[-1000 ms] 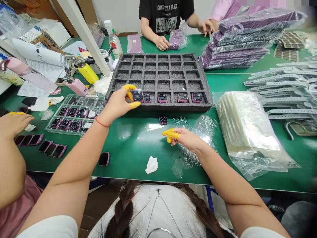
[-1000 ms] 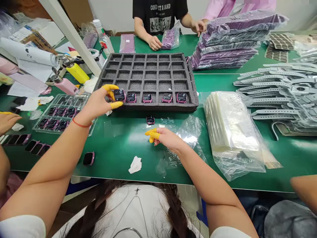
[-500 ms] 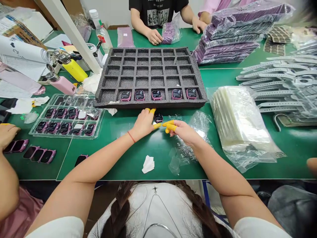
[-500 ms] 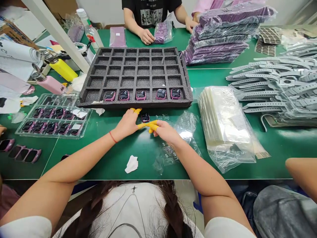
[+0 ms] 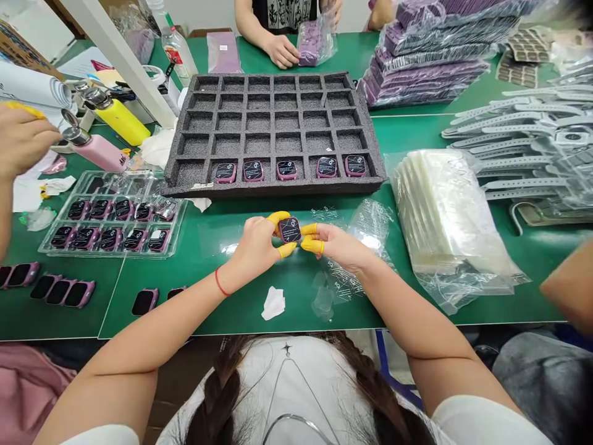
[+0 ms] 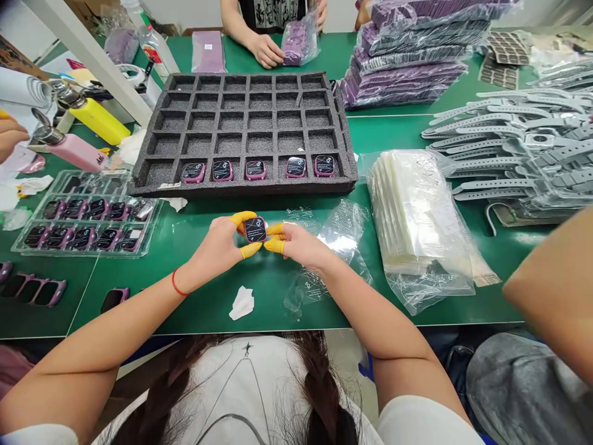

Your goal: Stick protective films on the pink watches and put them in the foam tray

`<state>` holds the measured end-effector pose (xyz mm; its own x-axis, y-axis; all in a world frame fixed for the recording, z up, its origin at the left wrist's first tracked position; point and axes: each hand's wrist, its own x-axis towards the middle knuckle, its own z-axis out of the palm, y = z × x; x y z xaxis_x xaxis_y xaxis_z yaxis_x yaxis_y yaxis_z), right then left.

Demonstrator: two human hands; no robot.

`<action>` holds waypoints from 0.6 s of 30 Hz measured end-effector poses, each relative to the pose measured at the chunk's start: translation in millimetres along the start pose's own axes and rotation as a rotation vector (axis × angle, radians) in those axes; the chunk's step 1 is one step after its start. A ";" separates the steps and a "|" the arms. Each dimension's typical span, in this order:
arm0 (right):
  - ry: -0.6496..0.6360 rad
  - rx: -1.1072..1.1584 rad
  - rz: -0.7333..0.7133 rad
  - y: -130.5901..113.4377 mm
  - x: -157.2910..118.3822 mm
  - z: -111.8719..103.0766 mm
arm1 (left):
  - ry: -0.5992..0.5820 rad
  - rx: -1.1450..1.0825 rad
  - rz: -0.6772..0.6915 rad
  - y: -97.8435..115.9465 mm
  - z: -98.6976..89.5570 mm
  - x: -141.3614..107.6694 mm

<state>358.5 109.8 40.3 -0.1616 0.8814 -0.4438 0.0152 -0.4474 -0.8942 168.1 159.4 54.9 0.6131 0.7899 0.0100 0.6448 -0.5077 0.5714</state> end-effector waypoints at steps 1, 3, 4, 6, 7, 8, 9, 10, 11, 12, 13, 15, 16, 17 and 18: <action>-0.012 0.010 -0.005 -0.4 -1.4 3.4 | -0.005 -0.012 -0.002 1.1 -0.4 -2.4; -0.019 0.028 -0.016 -0.1 -3.1 9.6 | -0.010 -0.031 -0.005 2.8 -0.3 -5.6; -0.016 0.036 -0.022 0.3 -3.7 12.2 | -0.012 -0.041 -0.003 3.5 -0.2 -6.6; -0.012 0.047 -0.031 0.6 -4.6 15.9 | -0.021 -0.065 0.008 4.6 -0.4 -8.1; -0.015 0.052 -0.034 0.6 -5.1 16.9 | -0.025 -0.080 0.013 5.0 -0.4 -8.6; -0.020 0.057 -0.036 0.4 -5.5 17.3 | -0.027 -0.096 0.015 5.3 -0.3 -9.1; -0.029 0.061 -0.036 0.1 -5.9 17.2 | -0.025 -0.113 0.015 5.5 0.1 -9.6; -0.039 0.067 -0.036 -0.2 -6.3 16.6 | -0.023 -0.132 0.012 5.7 0.6 -10.2; -0.050 0.072 -0.036 -0.4 -6.6 15.7 | -0.022 -0.154 0.009 5.9 1.0 -11.0; -0.063 0.076 -0.035 -0.5 -6.9 14.6 | -0.023 -0.178 0.008 5.9 0.9 -11.7; -0.077 0.079 -0.034 -0.5 -7.2 13.5 | -0.027 -0.204 0.008 5.5 -0.2 -12.3; -0.108 0.077 -0.036 -0.3 -7.6 11.1 | -0.034 -0.257 0.014 1.2 -7.9 -11.7; -0.120 0.073 -0.039 0.0 -7.6 9.9 | -0.027 -0.278 0.015 -3.7 -15.8 -10.0; -0.123 0.065 -0.039 0.6 -7.4 8.8 | -0.004 -0.289 0.013 -11.2 -26.7 -7.2; -0.113 0.056 -0.034 1.5 -6.9 7.7 | 0.041 -0.288 0.001 -21.2 -40.7 -3.2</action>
<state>352.1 101.8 42.5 -0.2712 0.8748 -0.4013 -0.0464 -0.4284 -0.9024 133.8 181.7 76.2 0.5914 0.8053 0.0406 0.4840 -0.3948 0.7810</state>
